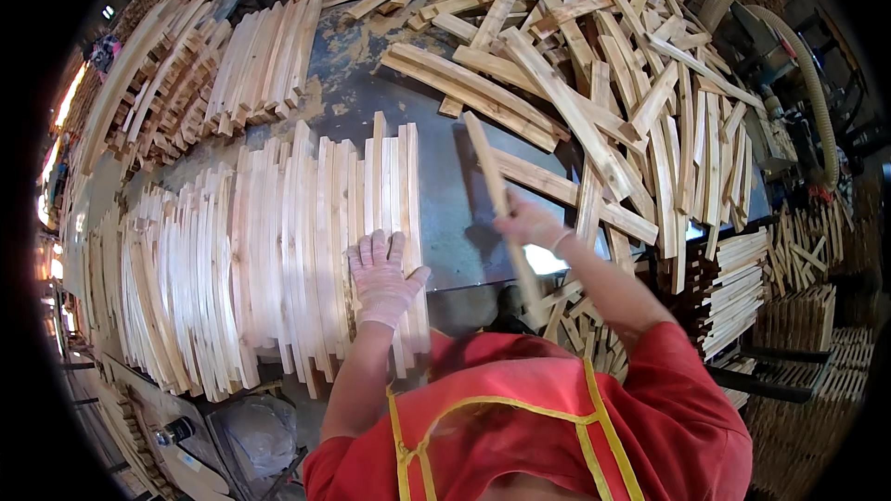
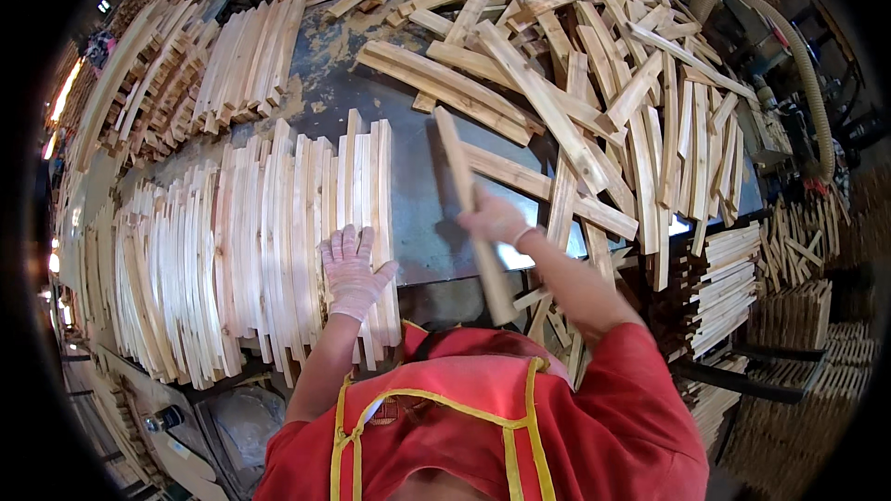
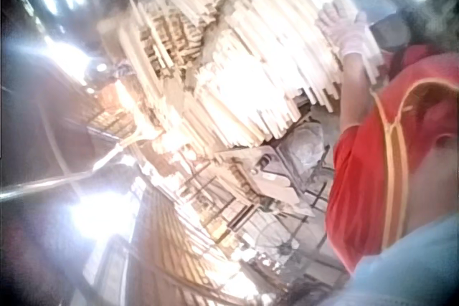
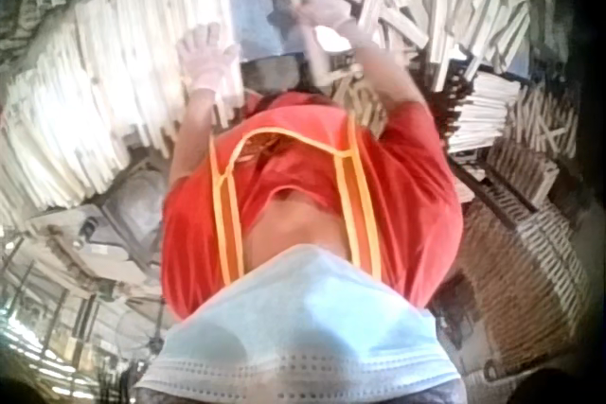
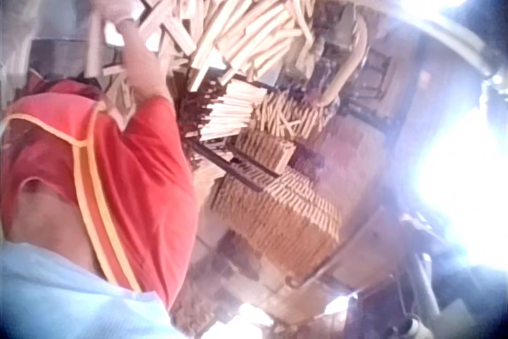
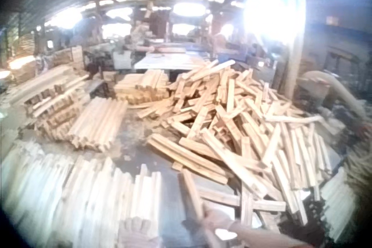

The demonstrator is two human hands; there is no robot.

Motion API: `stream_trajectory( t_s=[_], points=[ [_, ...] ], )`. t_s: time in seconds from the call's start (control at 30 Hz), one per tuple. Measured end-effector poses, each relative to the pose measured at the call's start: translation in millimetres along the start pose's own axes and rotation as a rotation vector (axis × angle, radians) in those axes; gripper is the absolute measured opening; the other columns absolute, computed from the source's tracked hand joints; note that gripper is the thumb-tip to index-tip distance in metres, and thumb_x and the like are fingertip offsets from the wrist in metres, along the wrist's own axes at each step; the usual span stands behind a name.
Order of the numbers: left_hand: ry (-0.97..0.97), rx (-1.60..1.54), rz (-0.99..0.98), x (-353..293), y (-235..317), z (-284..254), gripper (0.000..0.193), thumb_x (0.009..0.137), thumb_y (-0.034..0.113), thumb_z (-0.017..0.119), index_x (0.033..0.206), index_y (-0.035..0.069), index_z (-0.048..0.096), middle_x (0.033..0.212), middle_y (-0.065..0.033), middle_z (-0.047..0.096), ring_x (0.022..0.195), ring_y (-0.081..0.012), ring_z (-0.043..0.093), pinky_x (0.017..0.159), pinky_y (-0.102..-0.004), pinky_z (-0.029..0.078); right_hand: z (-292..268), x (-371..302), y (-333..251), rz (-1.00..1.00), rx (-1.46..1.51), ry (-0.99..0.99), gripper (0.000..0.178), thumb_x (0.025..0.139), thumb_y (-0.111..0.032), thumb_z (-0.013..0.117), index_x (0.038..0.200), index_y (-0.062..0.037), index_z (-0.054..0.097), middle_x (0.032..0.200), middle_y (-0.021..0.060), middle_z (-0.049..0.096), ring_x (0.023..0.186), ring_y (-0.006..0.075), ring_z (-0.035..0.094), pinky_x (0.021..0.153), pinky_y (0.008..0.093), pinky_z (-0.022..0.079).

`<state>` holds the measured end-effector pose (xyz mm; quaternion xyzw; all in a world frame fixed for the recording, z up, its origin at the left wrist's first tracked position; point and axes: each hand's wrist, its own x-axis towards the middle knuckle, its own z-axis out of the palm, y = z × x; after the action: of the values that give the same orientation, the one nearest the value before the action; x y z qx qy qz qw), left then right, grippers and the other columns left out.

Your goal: The person sorts and stacks thin wooden slats on a metal table. They pick up individual pieces from a disorganized pile and arrange them into neat, parallel stacks.

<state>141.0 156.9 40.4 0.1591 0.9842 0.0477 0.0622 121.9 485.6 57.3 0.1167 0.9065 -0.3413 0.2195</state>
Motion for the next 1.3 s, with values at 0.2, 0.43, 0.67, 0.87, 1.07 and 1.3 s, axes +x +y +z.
stream_trajectory(
  t_s=[0.2, 0.43, 0.67, 0.87, 1.07, 1.3],
  points=[
    [0.122, -0.058, 0.014, 17.6, 11.2, 28.9, 0.095, 0.084, 0.065, 0.072, 0.155, 0.007, 0.049, 0.161, -0.0158, 0.042, 0.155, -0.0361, 0.028, 0.13, -0.056, 0.011, 77.1, -0.4, -69.0, -0.341, -0.08, -0.196, 0.053, 0.09, -0.04, 0.061, 0.125, 0.0012, 0.058, 0.11, 0.0327, 0.071, 0.104, 0.049, 0.069, 0.096, 0.0513, 0.055],
    [0.089, 0.007, -0.013, 19.5, 27.9, 15.2, 0.096, 0.081, 0.061, 0.075, 0.155, 0.005, 0.048, 0.158, -0.016, 0.044, 0.153, -0.0354, 0.031, 0.13, -0.0556, 0.013, -145.5, 114.7, -2.5, -0.092, -0.631, 0.632, 0.075, 0.076, -0.049, 0.084, 0.129, -0.0034, 0.056, 0.125, 0.0197, 0.068, 0.12, 0.0383, 0.064, 0.1, 0.0442, 0.053],
    [0.169, -0.008, 0.027, 20.5, 27.6, 14.8, 0.096, 0.076, 0.056, 0.081, 0.152, 0.005, 0.052, 0.156, -0.016, 0.047, 0.151, -0.0354, 0.035, 0.13, -0.0568, 0.016, -199.7, 160.4, 49.3, 0.118, -0.539, 0.409, 0.094, 0.078, -0.039, 0.085, 0.151, -0.001, 0.039, 0.131, 0.0267, 0.067, 0.122, 0.0391, 0.067, 0.101, 0.0482, 0.054],
    [0.214, 0.027, 0.031, 18.0, 29.2, 16.6, 0.088, 0.075, 0.053, 0.081, 0.145, 0.006, 0.057, 0.15, -0.0144, 0.049, 0.148, -0.0349, 0.037, 0.129, -0.0586, 0.016, -128.4, 91.5, 40.4, -0.285, 0.277, 0.256, 0.085, 0.082, -0.031, 0.082, 0.153, -0.0021, 0.043, 0.126, 0.0225, 0.07, 0.117, 0.0359, 0.069, 0.101, 0.0424, 0.054],
    [0.219, -0.017, 0.039, 19.5, 24.9, 24.3, 0.086, 0.082, 0.054, 0.078, 0.149, 0.005, 0.057, 0.157, -0.0171, 0.046, 0.15, -0.037, 0.036, 0.129, -0.0568, 0.018, 48.1, 15.6, -27.1, 0.01, 0.701, 0.157, 0.076, 0.089, -0.034, 0.076, 0.152, -0.0034, 0.046, 0.125, 0.0261, 0.07, 0.119, 0.039, 0.068, 0.103, 0.0437, 0.052],
    [0.081, 0.019, 0.114, -2.9, 59.7, 26.5, 0.098, 0.083, 0.064, 0.071, 0.159, 0.008, 0.043, 0.158, -0.0152, 0.039, 0.152, -0.0349, 0.028, 0.128, -0.061, 0.008, -4.4, 6.9, -43.5, -0.199, 0.036, 0.024, 0.056, 0.084, -0.04, 0.073, 0.126, -0.0041, 0.066, 0.124, 0.025, 0.069, 0.113, 0.0451, 0.066, 0.096, 0.048, 0.054]
  ],
)
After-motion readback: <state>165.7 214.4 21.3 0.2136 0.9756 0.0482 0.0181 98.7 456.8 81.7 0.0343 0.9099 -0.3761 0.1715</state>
